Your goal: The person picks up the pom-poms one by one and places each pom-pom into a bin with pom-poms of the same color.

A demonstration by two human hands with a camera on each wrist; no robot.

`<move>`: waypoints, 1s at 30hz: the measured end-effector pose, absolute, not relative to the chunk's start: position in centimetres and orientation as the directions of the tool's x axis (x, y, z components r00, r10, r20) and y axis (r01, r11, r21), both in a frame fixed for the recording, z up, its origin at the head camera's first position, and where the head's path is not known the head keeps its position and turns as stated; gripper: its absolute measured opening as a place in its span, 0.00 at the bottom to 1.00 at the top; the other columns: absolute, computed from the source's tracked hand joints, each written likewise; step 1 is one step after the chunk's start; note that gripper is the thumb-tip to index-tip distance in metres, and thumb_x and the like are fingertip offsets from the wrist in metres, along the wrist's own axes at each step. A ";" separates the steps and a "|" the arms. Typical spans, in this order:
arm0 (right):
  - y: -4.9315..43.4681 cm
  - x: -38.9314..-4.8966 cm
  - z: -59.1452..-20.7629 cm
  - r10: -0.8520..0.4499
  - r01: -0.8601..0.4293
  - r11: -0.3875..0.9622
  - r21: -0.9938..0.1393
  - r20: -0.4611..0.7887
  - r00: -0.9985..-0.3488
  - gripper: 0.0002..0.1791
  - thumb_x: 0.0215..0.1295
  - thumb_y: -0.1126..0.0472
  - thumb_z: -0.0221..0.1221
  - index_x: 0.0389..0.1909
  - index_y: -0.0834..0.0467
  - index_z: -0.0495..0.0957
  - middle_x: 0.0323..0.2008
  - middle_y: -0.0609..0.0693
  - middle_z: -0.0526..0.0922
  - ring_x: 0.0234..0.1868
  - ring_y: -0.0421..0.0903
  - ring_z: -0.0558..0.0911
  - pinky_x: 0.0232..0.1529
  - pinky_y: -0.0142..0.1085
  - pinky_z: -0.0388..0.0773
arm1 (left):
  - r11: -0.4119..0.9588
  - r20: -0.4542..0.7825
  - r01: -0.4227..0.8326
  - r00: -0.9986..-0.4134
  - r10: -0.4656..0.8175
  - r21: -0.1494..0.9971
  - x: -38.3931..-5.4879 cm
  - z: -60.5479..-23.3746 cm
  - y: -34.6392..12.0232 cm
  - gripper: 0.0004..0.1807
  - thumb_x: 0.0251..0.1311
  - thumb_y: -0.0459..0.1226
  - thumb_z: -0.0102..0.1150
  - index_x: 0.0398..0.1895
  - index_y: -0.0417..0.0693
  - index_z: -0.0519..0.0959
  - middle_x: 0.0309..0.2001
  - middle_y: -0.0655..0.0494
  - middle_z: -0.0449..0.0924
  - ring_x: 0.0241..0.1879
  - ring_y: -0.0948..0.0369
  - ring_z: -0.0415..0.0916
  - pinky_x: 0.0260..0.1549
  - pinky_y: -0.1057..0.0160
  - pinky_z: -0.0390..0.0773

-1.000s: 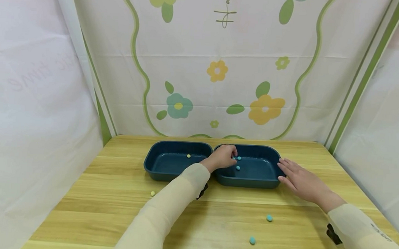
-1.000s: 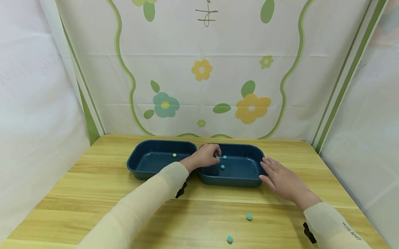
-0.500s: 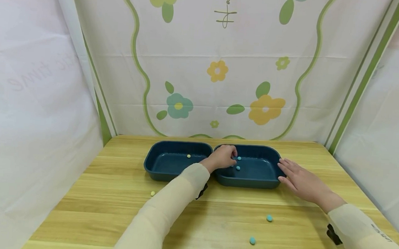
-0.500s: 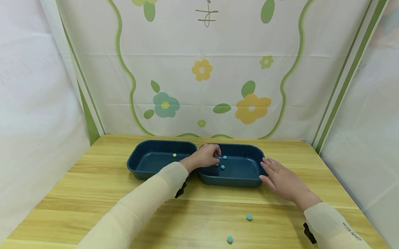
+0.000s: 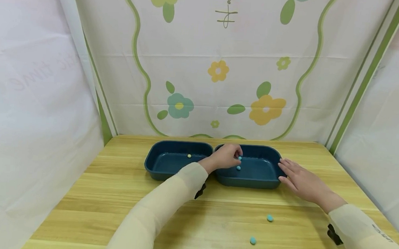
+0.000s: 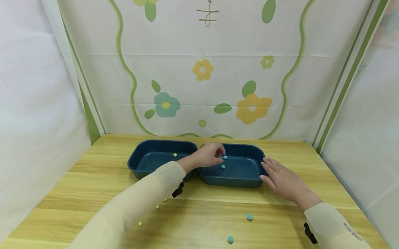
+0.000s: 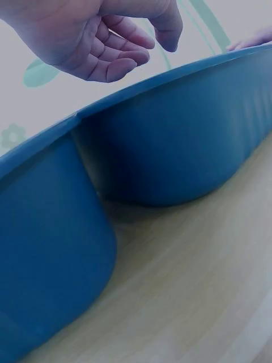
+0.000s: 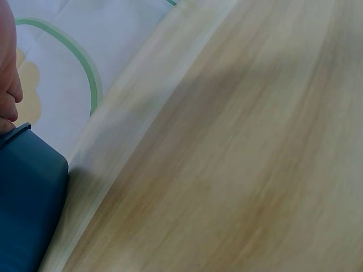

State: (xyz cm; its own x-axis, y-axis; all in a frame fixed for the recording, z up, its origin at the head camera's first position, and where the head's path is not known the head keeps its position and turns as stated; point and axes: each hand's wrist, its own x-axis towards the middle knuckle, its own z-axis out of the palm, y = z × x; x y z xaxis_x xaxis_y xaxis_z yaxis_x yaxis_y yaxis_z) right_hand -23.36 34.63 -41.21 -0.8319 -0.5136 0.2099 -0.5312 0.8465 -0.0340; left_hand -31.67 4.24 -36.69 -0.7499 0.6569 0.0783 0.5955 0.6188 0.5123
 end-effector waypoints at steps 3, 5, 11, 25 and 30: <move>34.6 -23.3 -41.1 -0.511 -0.528 0.848 -0.039 0.205 -0.835 0.32 0.75 0.48 0.49 0.67 0.70 0.64 0.69 0.68 0.61 0.69 0.66 0.59 0.64 0.57 0.60 | 0.593 0.082 0.618 -0.725 0.683 0.516 -31.0 -36.4 4.3 0.09 0.65 0.34 0.60 0.46 0.43 0.77 0.42 0.52 0.78 0.38 0.66 0.72 0.37 0.71 0.74; 34.6 -23.3 -41.0 -0.510 -0.527 0.849 -0.041 0.200 -0.837 0.32 0.75 0.48 0.49 0.68 0.70 0.64 0.69 0.68 0.61 0.69 0.66 0.59 0.64 0.57 0.60 | 0.580 0.091 0.633 -0.712 0.697 0.513 -30.5 -36.3 4.4 0.08 0.65 0.34 0.60 0.45 0.45 0.77 0.44 0.52 0.78 0.39 0.67 0.72 0.39 0.72 0.74; 34.6 -23.3 -41.0 -0.512 -0.528 0.849 -0.035 0.197 -0.836 0.33 0.75 0.48 0.49 0.68 0.70 0.64 0.69 0.68 0.61 0.69 0.66 0.59 0.64 0.58 0.60 | 0.515 0.121 0.687 -0.652 0.749 0.512 -29.2 -36.3 4.3 0.11 0.64 0.34 0.61 0.48 0.41 0.78 0.45 0.51 0.79 0.38 0.68 0.73 0.39 0.75 0.73; 34.5 -23.3 -41.0 -0.505 -0.521 0.853 -0.033 0.195 -0.841 0.32 0.75 0.47 0.48 0.68 0.69 0.65 0.69 0.67 0.62 0.69 0.65 0.59 0.63 0.58 0.61 | 0.423 0.102 0.732 -0.553 0.827 0.534 -24.6 -36.6 4.4 0.10 0.63 0.34 0.63 0.46 0.43 0.78 0.36 0.61 0.76 0.32 0.70 0.70 0.35 0.78 0.71; 34.4 -23.3 -41.0 -0.504 -0.519 0.854 -0.025 0.204 -0.840 0.32 0.75 0.48 0.49 0.67 0.69 0.65 0.68 0.67 0.62 0.69 0.65 0.60 0.63 0.59 0.62 | 0.388 0.086 0.750 -0.506 0.858 0.536 -23.0 -37.5 4.9 0.10 0.61 0.33 0.65 0.44 0.42 0.79 0.36 0.61 0.77 0.32 0.70 0.71 0.35 0.81 0.71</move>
